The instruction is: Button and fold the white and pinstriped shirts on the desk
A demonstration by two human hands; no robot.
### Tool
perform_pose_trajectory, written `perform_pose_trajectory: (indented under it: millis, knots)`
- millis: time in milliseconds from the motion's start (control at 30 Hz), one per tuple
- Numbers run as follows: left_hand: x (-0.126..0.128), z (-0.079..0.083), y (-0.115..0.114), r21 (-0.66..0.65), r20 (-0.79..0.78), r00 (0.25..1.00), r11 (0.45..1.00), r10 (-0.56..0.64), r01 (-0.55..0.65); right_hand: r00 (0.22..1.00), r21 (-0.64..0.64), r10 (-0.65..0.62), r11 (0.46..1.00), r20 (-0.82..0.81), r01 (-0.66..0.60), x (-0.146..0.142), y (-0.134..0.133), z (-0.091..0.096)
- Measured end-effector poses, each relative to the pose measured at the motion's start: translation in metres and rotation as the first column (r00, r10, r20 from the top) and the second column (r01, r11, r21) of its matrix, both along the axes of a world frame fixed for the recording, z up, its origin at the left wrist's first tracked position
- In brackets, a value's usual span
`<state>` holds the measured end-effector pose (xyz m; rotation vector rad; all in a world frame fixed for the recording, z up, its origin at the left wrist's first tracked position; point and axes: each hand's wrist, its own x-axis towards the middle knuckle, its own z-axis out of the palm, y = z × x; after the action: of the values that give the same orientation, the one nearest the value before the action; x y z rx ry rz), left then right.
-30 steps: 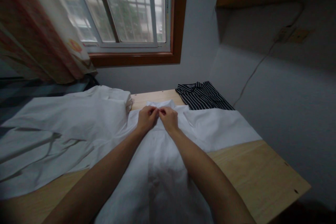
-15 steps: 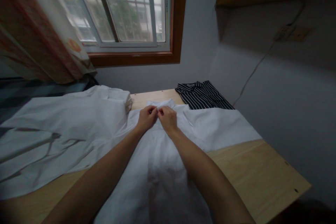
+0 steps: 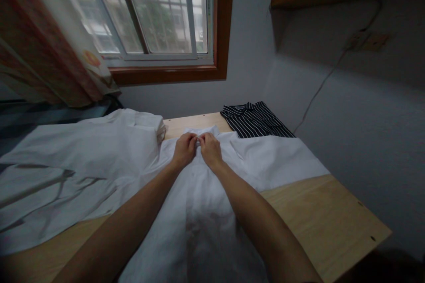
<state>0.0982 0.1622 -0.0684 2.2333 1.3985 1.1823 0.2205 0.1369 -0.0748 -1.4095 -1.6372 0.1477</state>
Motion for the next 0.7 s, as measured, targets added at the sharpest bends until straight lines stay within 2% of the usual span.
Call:
perform_pose_trajectory:
  millis: [133,233,367,500,600,700]
  knots:
    - [0.002,0.001,0.0,-0.051,0.003,1.0,0.999,0.018,-0.018,0.99,0.008,-0.005,1.0,0.14,0.004,-0.001,-0.001,0.0]
    - [0.003,0.001,-0.001,-0.058,-0.073,0.996,0.996,0.057,-0.061,0.981,0.006,-0.014,1.0,0.191,0.013,-0.001,0.001,-0.002]
    - [0.002,0.003,-0.005,0.047,-0.204,0.966,0.987,0.16,-0.154,0.991,0.005,-0.111,0.994,0.076,0.111,0.005,0.009,-0.006]
    - [0.0,0.007,-0.01,0.135,-0.204,0.933,0.953,0.295,-0.272,0.975,-0.044,-0.222,0.974,-0.031,0.22,0.014,0.015,-0.01]
    - [-0.002,0.011,-0.013,0.167,-0.178,0.93,0.941,0.322,-0.293,0.971,-0.079,-0.239,0.968,0.02,0.24,0.017,0.014,-0.008]
    - [-0.003,0.012,-0.015,0.196,-0.194,0.941,0.951,0.278,-0.241,0.973,-0.058,-0.182,0.98,0.139,0.192,0.015,0.01,-0.005]
